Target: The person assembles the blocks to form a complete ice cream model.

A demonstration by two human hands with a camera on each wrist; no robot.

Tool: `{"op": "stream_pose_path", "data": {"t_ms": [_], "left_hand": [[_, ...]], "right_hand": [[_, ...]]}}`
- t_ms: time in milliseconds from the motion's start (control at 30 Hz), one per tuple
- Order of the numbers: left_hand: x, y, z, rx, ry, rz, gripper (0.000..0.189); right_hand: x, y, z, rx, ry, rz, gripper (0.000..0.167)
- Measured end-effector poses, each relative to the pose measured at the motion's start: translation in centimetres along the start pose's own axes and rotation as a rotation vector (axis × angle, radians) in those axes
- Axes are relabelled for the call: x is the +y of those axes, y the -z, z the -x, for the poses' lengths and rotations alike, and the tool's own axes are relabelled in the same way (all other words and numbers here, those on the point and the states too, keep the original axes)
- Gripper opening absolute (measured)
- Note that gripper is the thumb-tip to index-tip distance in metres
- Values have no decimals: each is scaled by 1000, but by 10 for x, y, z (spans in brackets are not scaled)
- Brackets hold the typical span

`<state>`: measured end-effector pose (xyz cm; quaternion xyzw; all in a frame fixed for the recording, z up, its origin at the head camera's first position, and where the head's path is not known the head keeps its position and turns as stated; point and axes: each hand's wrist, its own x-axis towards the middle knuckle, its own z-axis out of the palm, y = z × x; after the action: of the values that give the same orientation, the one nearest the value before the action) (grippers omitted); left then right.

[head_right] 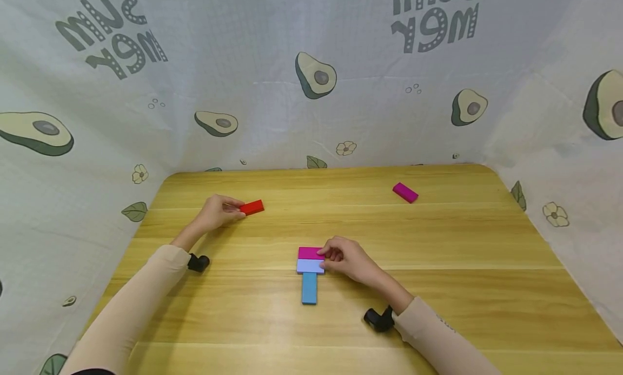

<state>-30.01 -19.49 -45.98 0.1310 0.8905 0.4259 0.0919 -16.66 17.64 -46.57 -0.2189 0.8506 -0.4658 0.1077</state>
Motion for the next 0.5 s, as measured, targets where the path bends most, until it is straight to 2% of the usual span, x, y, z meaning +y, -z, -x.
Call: {"op": "stream_pose_path", "data": {"t_ms": [500], "left_hand": [[11,-14,-4,-62,-41,7,35]], "right_hand": [[-1,0,0,-3,5,11,19]]}}
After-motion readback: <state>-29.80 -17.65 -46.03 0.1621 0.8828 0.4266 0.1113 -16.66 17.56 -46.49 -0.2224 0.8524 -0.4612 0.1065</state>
